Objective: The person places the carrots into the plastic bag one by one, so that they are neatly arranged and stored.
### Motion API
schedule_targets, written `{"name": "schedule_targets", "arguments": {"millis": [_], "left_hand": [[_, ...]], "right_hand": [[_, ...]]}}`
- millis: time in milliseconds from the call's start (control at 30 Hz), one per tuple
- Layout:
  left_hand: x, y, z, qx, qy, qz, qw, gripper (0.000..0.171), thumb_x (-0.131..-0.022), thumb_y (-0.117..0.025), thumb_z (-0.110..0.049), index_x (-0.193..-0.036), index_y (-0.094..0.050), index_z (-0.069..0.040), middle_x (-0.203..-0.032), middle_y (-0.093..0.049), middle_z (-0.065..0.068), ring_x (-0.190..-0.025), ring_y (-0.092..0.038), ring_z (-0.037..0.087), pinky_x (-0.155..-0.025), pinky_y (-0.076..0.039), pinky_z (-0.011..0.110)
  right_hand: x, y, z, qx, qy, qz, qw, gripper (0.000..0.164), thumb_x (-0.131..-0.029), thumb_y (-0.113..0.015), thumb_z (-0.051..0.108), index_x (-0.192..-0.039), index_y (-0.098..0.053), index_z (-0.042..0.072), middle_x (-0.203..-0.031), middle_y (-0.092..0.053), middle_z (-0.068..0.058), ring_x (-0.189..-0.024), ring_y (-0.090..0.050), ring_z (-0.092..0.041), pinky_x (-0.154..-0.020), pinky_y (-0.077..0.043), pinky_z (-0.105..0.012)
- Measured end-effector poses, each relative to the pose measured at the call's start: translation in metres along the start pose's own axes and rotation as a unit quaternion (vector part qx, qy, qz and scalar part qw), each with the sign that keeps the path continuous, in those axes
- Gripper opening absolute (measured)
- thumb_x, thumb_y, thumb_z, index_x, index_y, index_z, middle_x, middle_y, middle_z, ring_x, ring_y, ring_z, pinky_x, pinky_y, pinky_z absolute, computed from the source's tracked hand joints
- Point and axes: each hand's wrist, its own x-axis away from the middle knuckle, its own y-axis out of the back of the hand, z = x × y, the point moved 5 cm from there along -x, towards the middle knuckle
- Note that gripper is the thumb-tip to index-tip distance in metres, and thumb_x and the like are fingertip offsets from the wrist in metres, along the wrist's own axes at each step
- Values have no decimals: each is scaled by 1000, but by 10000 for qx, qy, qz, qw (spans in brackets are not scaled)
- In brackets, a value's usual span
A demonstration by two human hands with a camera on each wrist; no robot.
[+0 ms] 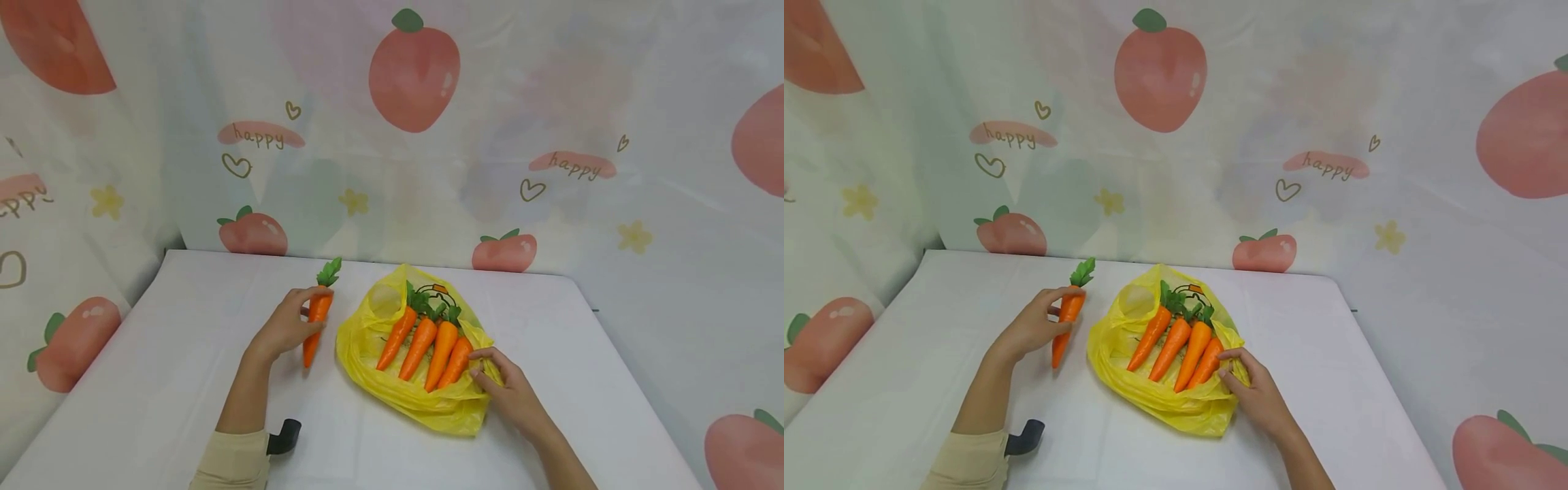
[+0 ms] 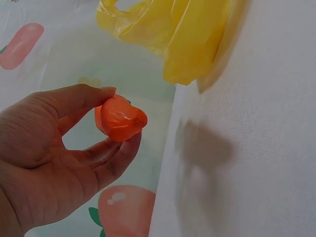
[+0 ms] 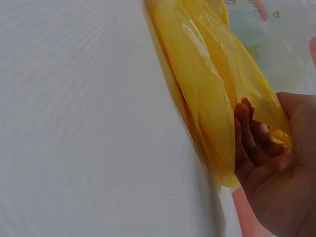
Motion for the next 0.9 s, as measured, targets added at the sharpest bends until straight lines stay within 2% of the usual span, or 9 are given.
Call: {"name": "schedule_targets", "arguments": {"millis": [233,433,667,900], "left_hand": [[2,0,-8,54,-136,-26,9999,53,-94,-73,-2,-142,-61,-22,-143,-45,15,-122,-49,39,-80,-58,39],[4,-2,-17,69,-417,-6,9991,52,-94,-71,-1,-142,-61,-20,-142,-46,16,-120,-50,38,-79,-58,39],[6,-1,-22,133,-592,-10,9982,53,-94,-72,0,-141,-61,-21,-143,-45,15,-118,-51,38,-81,-58,39],[3,-6,-36,41,-742,69,9972,54,-94,-73,-2,-143,-61,-21,-144,-45,14,-119,-52,36,-84,-58,39]], "right_hand": [[0,1,-1,-15,-20,-13,10000,26,-103,-66,16,-127,-62,6,-140,-56,-16,-146,-31,-38,-117,-15,-67],[1,3,-2,26,-13,-40,10000,26,-103,-66,16,-126,-63,6,-139,-56,-16,-146,-31,-39,-117,-15,-68],[0,2,-2,-16,-15,-6,10000,27,-103,-66,18,-127,-62,5,-139,-56,-17,-144,-33,-38,-116,-16,-68],[0,1,-2,-88,-58,-21,9999,27,-103,-66,18,-127,-63,6,-139,-56,-15,-142,-34,-35,-117,-17,-66]]}}
